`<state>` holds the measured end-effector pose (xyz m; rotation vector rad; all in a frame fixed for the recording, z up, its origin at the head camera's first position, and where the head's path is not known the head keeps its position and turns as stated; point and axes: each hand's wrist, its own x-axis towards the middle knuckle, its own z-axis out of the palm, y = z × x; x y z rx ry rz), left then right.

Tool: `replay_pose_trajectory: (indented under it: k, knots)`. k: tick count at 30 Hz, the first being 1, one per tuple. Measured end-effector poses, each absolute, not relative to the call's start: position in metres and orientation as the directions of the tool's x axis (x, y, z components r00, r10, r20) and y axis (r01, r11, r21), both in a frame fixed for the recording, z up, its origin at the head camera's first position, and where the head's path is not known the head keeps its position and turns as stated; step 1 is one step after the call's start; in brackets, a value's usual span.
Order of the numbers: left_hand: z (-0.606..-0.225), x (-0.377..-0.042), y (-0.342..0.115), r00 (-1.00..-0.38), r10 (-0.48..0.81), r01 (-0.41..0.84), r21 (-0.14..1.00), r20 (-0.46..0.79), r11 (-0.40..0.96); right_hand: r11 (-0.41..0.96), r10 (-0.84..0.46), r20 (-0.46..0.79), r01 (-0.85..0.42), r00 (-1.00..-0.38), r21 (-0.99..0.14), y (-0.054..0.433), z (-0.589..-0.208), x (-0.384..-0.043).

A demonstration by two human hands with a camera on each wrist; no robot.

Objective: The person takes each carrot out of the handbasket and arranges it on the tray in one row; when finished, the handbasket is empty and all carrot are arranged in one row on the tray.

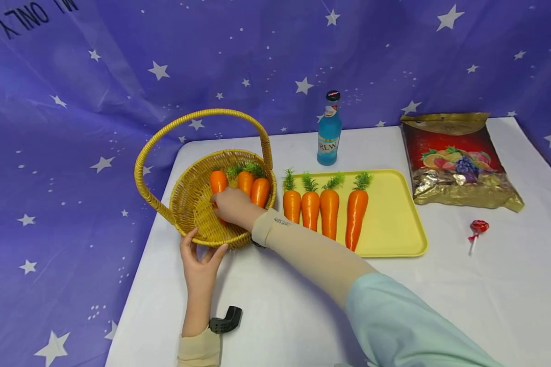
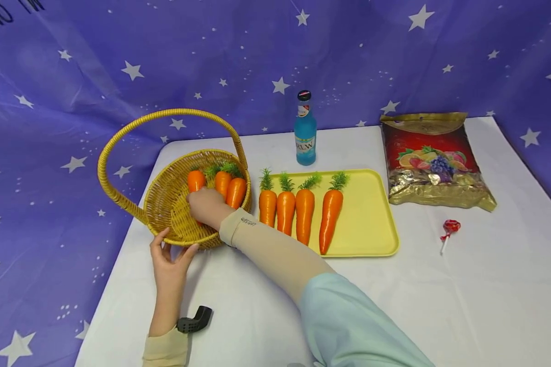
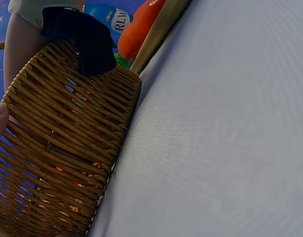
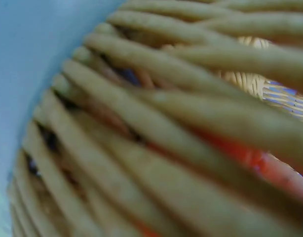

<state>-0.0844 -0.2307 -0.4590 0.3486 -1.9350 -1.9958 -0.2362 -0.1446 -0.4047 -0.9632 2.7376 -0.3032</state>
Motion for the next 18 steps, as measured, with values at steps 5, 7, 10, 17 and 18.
replay_pose_trajectory:
  k: [5,7,10,17,18]
  knots:
    - [-0.4585,-0.0846,-0.2306,-0.911,-0.410,0.068,0.998,0.054,-0.019,0.757,-0.617,-0.106,-0.552,-0.780,-0.350,-0.1419,-0.4047,-0.2384]
    - [-0.4581,-0.0843,-0.2300,-0.912,-0.407,0.067,0.998,0.053,-0.021,0.745,-0.603,-0.087,-0.521,-0.793,-0.416,-0.1389,-0.4042,-0.2400]
    - [-0.4575,-0.0840,-0.2297,-0.912,-0.407,0.071,0.997,0.056,-0.020,0.729,-0.590,-0.064,-0.497,-0.805,-0.470,-0.1361,-0.4035,-0.2410]
    - [-0.4566,-0.0838,-0.2295,-0.912,-0.405,0.074,0.997,0.061,-0.016,0.725,-0.562,-0.037,-0.470,-0.827,-0.504,-0.1360,-0.4029,-0.2403]
    - [-0.4565,-0.0837,-0.2294,-0.911,-0.407,0.074,0.997,0.062,-0.015,0.721,-0.557,-0.035,-0.462,-0.830,-0.516,-0.1362,-0.4031,-0.2403]
